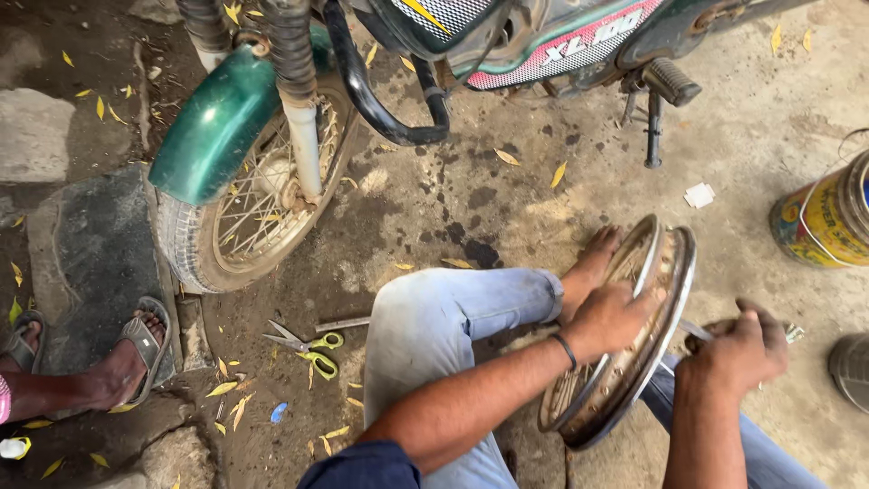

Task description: The person threads spokes through the hub and rim of a motorcycle wheel and then uses pliers to tighten the spoke nipples.

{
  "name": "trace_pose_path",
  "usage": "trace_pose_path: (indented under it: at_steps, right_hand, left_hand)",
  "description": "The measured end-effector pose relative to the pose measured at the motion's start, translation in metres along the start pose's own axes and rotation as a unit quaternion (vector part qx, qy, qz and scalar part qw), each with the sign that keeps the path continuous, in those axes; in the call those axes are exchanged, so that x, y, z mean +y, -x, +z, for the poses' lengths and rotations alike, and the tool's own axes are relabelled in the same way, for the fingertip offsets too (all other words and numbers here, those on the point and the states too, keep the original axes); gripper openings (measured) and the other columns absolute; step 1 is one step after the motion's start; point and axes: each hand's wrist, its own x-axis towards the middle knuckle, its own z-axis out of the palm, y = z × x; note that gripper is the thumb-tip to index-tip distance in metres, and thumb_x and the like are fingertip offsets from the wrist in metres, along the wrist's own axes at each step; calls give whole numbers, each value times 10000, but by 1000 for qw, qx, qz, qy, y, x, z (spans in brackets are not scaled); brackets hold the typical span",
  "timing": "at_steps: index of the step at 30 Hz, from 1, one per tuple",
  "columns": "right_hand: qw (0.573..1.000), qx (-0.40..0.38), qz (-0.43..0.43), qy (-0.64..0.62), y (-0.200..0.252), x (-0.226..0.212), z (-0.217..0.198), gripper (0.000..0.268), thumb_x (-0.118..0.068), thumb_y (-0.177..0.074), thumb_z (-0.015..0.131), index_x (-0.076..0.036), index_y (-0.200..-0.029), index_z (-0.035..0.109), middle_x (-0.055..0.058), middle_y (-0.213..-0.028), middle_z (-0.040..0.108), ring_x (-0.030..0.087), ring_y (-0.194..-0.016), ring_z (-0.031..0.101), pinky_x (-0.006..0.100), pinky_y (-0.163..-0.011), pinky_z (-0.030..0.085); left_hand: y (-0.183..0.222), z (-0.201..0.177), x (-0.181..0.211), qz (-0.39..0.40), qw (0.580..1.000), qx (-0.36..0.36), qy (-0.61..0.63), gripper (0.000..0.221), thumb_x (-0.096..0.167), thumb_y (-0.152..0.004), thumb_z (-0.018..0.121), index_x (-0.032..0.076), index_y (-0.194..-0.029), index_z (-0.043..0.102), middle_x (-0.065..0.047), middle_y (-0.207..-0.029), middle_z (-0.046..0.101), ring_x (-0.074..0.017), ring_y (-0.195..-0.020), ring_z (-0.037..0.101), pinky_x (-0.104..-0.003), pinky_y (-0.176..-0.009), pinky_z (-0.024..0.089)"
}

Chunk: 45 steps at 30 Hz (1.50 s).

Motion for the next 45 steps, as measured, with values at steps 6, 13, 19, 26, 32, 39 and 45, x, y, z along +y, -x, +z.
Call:
trace_pose_path:
  at_steps: [6,13,19,26,32,39,45]
  right_hand:
    - [996,17,60,-60,-49,24,6,214,-10,-1037,431,-19,-1117,630,17,-706,534,107,-575,501,276,-510,427]
    - [964,-145,187,-120,-52,20,8,305,-223,-1082,455,15,-1169,625,148,-956,699,274,-870,695,408,-813,562]
    - [916,-270,252,-159,-32,-1,23,566,-412,-1044,472,114,-1205,605,243,-1123,714,341,-1082,672,430,-1067,493]
    - [902,-316,244,-167,-23,-2,22,662,-528,-1021,525,100,-1203,629,236,-1099,712,333,-1030,667,436,-1038,488]
    - [890,-346,213,-210,-32,13,26,509,-495,-1073,534,-8,-960,626,170,-973,690,298,-922,646,425,-932,500]
    - [908,-294,210,-211,-40,29,36,552,-497,-1138,441,-110,-745,459,84,-782,581,226,-743,539,361,-731,470]
    - [930,-259,171,-197,-55,50,40,523,-443,-1175,473,-118,-765,466,67,-763,569,206,-733,535,332,-720,474]
  left_hand:
    - [-4,8,-1,45,996,52,-63,689,567,-1019,523,-81,-825,650,-335,-811,650,-456,-849,687,-519,-764,523]
    - [7,-6,12,-54,999,-9,3,658,503,-986,524,-109,-1183,663,-358,-1153,687,-402,-1170,667,-446,-1018,474]
    - [20,-32,29,185,979,74,31,807,299,-979,570,-50,-1623,231,-270,-1720,187,-343,-1633,110,-410,-1316,112]
    - [31,-44,50,126,989,53,59,758,222,-961,553,44,-1629,242,-200,-1713,214,-316,-1614,139,-411,-1299,124]
    - [33,-49,55,170,980,38,97,725,217,-989,520,25,-1639,261,-205,-1728,231,-312,-1637,132,-423,-1328,100]
    - [39,-36,40,167,985,24,32,548,294,-1058,496,-48,-1486,497,-308,-1729,130,-342,-1610,76,-437,-1276,118]
    - [45,-28,36,-8,997,-12,70,599,499,-1035,498,-69,-959,670,-179,-756,657,-268,-774,661,-422,-756,524]
